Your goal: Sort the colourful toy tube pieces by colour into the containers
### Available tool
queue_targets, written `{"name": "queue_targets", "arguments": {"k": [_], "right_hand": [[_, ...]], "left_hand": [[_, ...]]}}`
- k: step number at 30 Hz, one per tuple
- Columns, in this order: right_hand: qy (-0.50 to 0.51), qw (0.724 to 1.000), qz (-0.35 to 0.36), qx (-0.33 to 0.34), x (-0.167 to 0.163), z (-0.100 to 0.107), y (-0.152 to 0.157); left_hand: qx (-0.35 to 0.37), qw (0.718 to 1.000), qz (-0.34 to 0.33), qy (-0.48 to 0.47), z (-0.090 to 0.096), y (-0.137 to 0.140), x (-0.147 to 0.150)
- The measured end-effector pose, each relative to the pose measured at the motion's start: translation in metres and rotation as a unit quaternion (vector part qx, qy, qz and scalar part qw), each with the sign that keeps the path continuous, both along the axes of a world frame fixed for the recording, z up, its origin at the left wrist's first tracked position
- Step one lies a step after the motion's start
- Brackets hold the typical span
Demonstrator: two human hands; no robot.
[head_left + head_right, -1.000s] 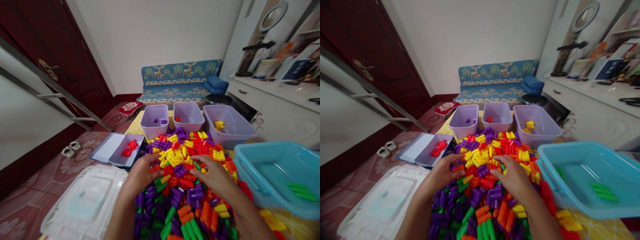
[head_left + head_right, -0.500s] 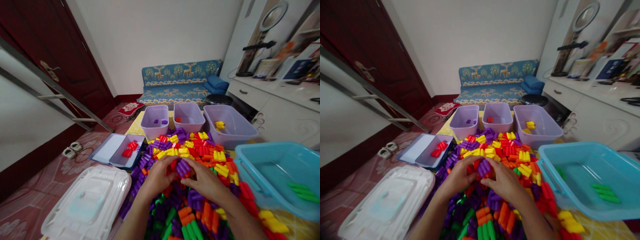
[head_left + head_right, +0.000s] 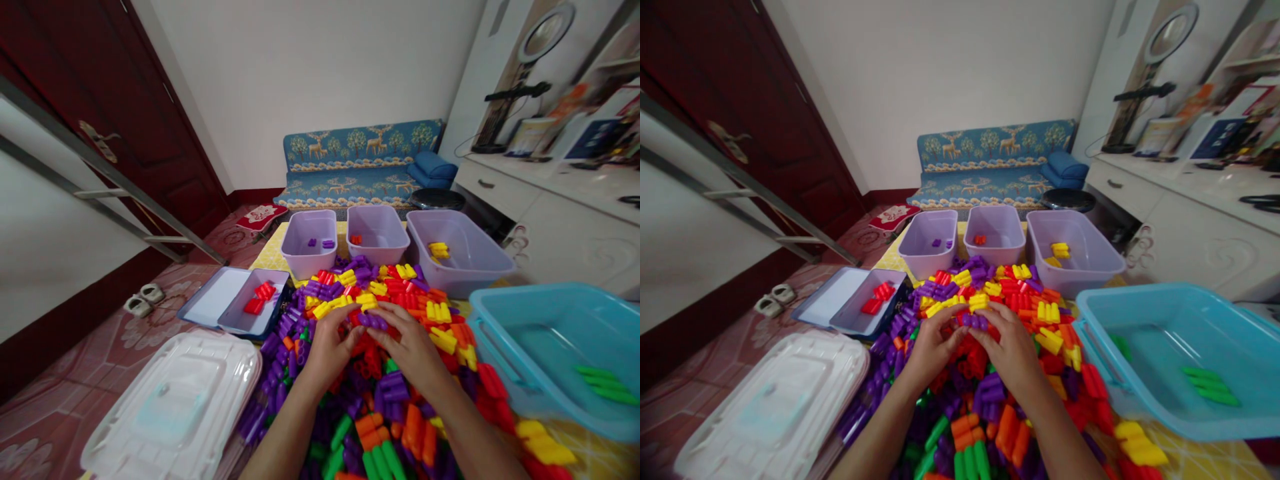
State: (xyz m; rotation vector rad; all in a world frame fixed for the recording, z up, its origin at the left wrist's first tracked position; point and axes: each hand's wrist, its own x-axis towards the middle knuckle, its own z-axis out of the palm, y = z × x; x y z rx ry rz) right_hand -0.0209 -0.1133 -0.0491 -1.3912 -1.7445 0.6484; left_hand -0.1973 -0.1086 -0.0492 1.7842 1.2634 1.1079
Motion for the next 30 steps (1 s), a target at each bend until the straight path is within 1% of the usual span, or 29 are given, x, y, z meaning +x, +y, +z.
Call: {"name": "queue_targets", "arguments": {"k": [2,5,7,11,13,16,19,22,25,27,30], "right_hand": [[-0.005,1.000,0.000,0.005,0.000,0.003,-0.001],[-0.017,1.000,0.011,-0.015,-0.001,0.008,-0.005],[-0.024,0.999,0.005,-0.029,-0.002,0.012,-0.008],[-0.037,0.999,0.011,-0.034,-0.004,0.018,-0.012],[-0.046,0.998,0.019,-0.036,-0.005,0.020,-0.011],[-0.051,0.998,0.027,-0.037,-0.005,0.019,-0.009],[-0.030,0.999,0.006,-0.034,-0.006,0.015,-0.007],[-0.002,0.999,-0.038,-0.016,-0.007,0.011,-0.007],[0.002,0.999,-0.034,0.026,-0.007,0.013,-0.009],[0.008,0.999,-0.026,0.043,-0.007,0.017,-0.011],[0.029,0.998,-0.033,0.038,-0.003,0.023,-0.012]], "left_hand": [[0.003,1.000,0.011,-0.004,-0.001,0.000,0.000],[0.014,0.999,0.014,-0.034,-0.003,0.000,0.000],[0.032,0.998,0.011,-0.051,-0.003,0.000,0.000],[0.060,0.997,-0.013,-0.055,0.000,-0.002,-0.001],[0.053,0.996,-0.031,-0.064,0.002,-0.004,-0.001],[0.028,0.996,-0.038,-0.081,0.002,-0.007,-0.001],[0.013,0.993,-0.053,-0.101,0.003,-0.007,0.000],[0.008,0.990,-0.079,-0.115,0.004,-0.005,0.001],[-0.001,0.989,-0.096,-0.117,0.007,-0.005,0.002],[0.007,0.991,-0.088,-0.104,0.008,-0.005,0.002],[0.025,0.994,-0.054,-0.091,0.007,-0.005,0.000]]}}
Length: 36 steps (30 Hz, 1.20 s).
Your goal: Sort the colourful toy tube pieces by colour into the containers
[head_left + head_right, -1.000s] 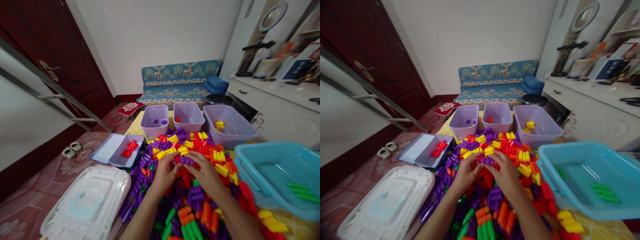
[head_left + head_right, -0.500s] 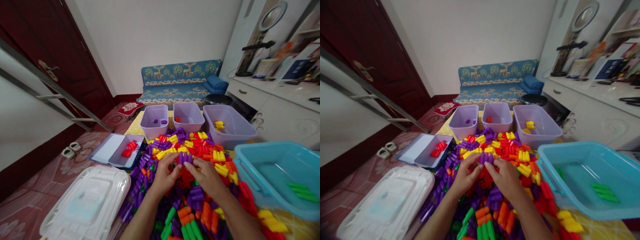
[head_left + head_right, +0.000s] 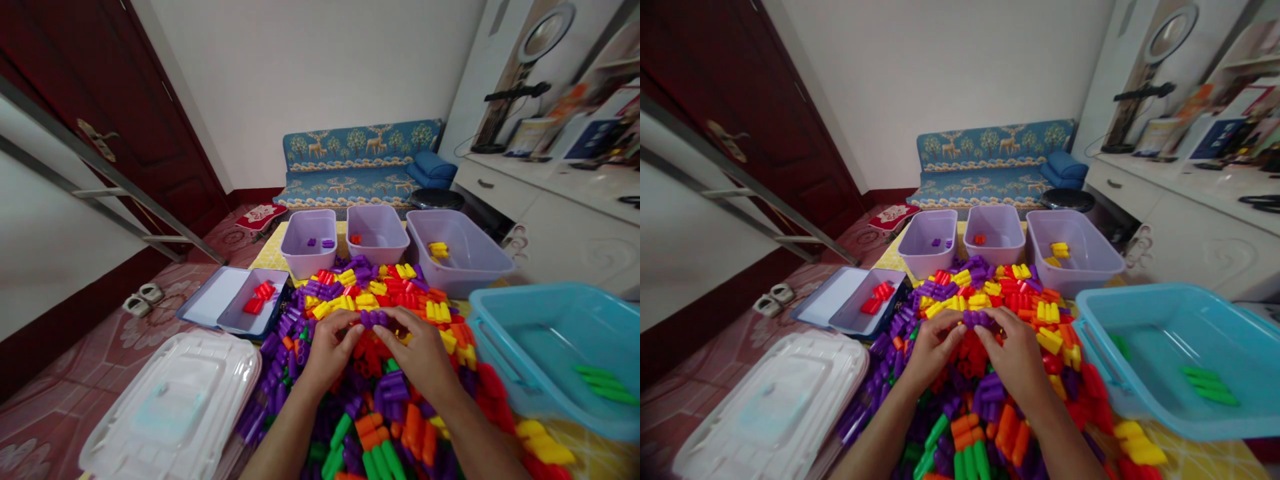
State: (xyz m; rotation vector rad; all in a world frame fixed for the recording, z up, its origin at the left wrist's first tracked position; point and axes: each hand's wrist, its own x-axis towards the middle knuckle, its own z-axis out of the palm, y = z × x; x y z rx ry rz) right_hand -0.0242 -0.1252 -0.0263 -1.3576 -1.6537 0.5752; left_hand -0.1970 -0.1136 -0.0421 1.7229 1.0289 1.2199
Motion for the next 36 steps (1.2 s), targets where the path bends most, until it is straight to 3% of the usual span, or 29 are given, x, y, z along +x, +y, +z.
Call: {"name": "queue_targets", "arguments": {"k": [7,11,14,18,20,21,23,24,26,28,32,36], "right_hand": [[0.024,0.991,0.042,-0.124,0.002,0.003,-0.002],[0.054,0.990,0.045,-0.122,0.000,-0.001,-0.005],[0.069,0.988,0.041,-0.128,0.004,-0.005,-0.006],[0.063,0.987,0.042,-0.145,0.010,-0.004,-0.007],[0.065,0.987,0.043,-0.143,0.010,-0.001,-0.007],[0.068,0.987,0.041,-0.140,0.010,0.000,-0.008],[0.077,0.988,0.034,-0.130,0.009,0.000,-0.008],[0.082,0.988,0.028,-0.124,0.009,-0.001,-0.009],[0.082,0.990,0.015,-0.115,0.009,-0.004,-0.008],[0.071,0.991,0.000,-0.110,0.010,-0.009,-0.007],[0.028,0.994,-0.007,-0.103,0.014,-0.016,-0.003],[-0.038,0.994,0.019,-0.101,0.012,-0.018,0.003]], "left_hand": [[-0.054,0.998,0.009,-0.016,-0.008,0.000,0.000],[-0.098,0.994,0.005,-0.046,-0.007,-0.001,-0.005],[-0.123,0.992,-0.004,0.013,0.005,0.001,-0.020],[-0.152,0.977,-0.071,0.134,0.032,0.018,-0.047],[-0.148,0.983,-0.027,0.109,0.046,0.034,-0.056],[-0.117,0.989,0.034,0.078,0.052,0.043,-0.058],[-0.008,0.986,0.159,0.040,0.059,0.058,-0.058],[0.044,0.980,0.191,0.037,0.060,0.062,-0.056],[0.106,0.976,0.181,0.062,0.056,0.063,-0.049],[0.117,0.977,0.140,0.109,0.046,0.055,-0.041],[0.074,0.971,0.115,0.197,0.018,0.029,-0.026],[0.017,0.976,0.057,0.211,-0.002,0.014,-0.019]]}}
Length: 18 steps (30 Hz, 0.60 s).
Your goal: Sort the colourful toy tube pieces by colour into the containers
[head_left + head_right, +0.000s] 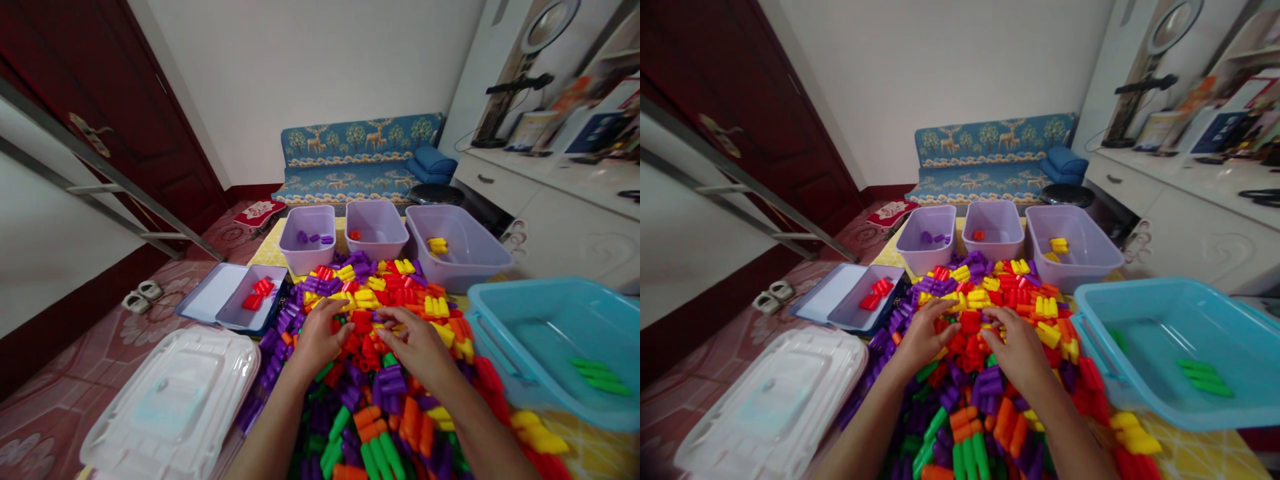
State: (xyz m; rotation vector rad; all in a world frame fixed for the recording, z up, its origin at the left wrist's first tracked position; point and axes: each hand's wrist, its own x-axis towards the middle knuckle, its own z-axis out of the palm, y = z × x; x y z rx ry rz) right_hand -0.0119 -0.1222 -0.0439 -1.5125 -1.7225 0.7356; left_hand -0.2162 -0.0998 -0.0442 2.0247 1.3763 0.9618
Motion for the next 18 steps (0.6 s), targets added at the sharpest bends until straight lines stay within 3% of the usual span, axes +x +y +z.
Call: {"name": "queue_targets", "arguments": {"k": [7,12,18], "right_hand": [[-0.066,0.996,0.055,0.035,-0.019,-0.006,0.006],[-0.097,0.994,0.026,0.049,-0.022,-0.007,0.008],[-0.041,0.997,-0.008,0.063,-0.016,-0.006,0.006]], "left_hand": [[-0.009,0.997,-0.041,-0.063,-0.010,-0.004,0.004],[-0.022,0.993,-0.031,-0.112,-0.015,-0.003,0.003],[-0.024,0.990,-0.025,-0.135,-0.019,-0.001,0.004]]}}
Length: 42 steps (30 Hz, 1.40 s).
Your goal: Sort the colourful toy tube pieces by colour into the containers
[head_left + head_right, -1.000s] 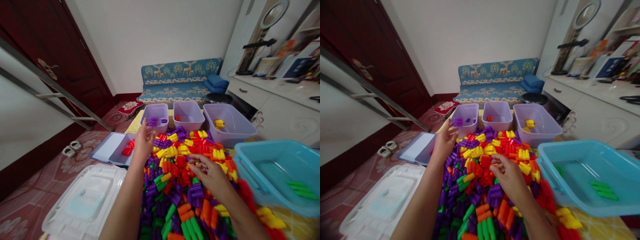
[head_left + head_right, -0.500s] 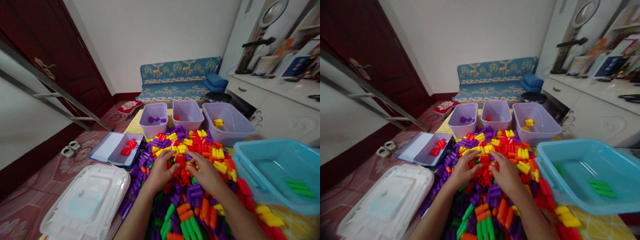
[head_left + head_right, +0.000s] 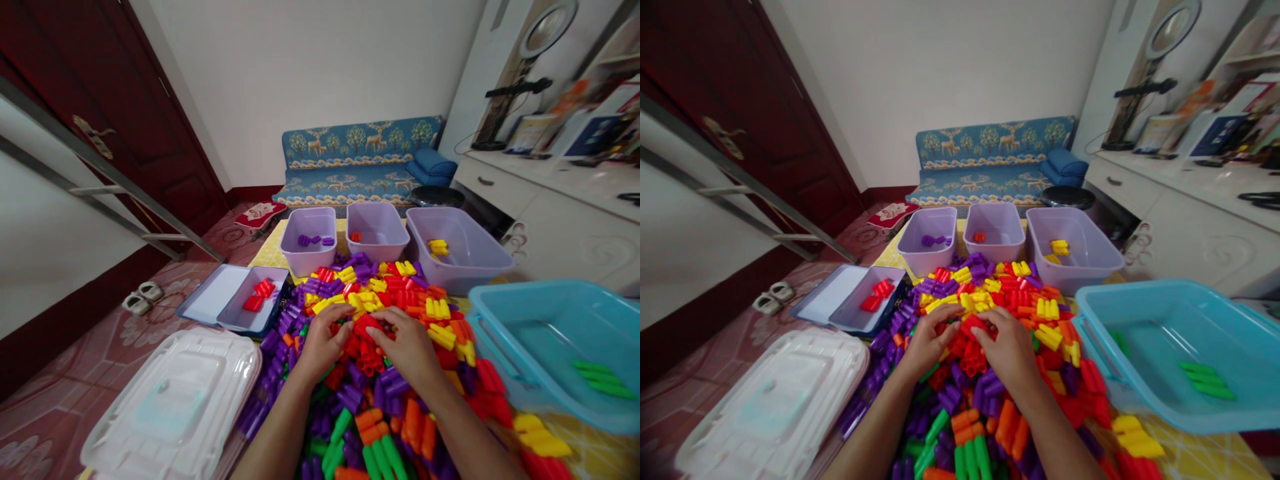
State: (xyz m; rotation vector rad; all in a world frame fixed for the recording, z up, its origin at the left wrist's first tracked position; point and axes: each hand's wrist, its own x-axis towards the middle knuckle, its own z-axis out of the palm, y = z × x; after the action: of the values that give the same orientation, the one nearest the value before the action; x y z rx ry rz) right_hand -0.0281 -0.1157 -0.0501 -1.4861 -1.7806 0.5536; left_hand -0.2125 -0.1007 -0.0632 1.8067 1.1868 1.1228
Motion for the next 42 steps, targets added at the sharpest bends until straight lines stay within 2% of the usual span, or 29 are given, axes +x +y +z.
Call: {"name": "queue_targets", "arguments": {"k": [5,10,16,18,20,22,25,27,29,33,38,42], "right_hand": [[0.086,0.995,-0.017,-0.041,0.005,-0.003,-0.002],[0.108,0.992,-0.028,-0.062,0.007,-0.006,-0.001],[0.119,0.992,-0.003,-0.042,-0.004,-0.001,-0.003],[0.138,0.990,0.017,-0.020,-0.007,0.001,-0.005],[0.151,0.988,0.019,0.004,-0.008,0.002,-0.006],[0.152,0.988,0.009,0.012,-0.005,0.002,-0.007],[0.153,0.988,-0.014,0.000,0.002,0.003,-0.010],[0.157,0.987,-0.029,-0.010,0.007,0.005,-0.012],[0.163,0.986,-0.041,-0.023,0.010,0.007,-0.013],[0.167,0.984,-0.049,-0.042,0.012,0.007,-0.013],[0.160,0.985,-0.033,-0.051,0.010,0.002,-0.010],[0.145,0.987,-0.022,-0.058,0.011,0.005,-0.012]], "left_hand": [[0.002,1.000,0.000,0.000,0.001,0.000,0.000],[0.011,1.000,-0.013,-0.017,0.005,-0.002,0.001],[0.026,0.999,-0.011,-0.030,0.007,-0.008,0.002],[0.015,0.999,0.010,-0.044,0.005,-0.008,0.003],[-0.007,0.992,0.062,-0.113,0.003,-0.006,0.002],[-0.033,0.963,0.138,-0.227,0.004,-0.001,-0.003],[-0.055,0.877,0.240,-0.414,0.013,0.009,-0.017],[-0.066,0.827,0.260,-0.495,0.020,0.014,-0.028],[-0.096,0.811,0.248,-0.521,0.026,0.015,-0.037],[-0.136,0.836,0.216,-0.485,0.027,0.009,-0.042],[-0.116,0.905,0.152,-0.381,0.026,0.005,-0.036],[-0.097,0.943,0.115,-0.297,0.034,0.000,-0.030]]}}
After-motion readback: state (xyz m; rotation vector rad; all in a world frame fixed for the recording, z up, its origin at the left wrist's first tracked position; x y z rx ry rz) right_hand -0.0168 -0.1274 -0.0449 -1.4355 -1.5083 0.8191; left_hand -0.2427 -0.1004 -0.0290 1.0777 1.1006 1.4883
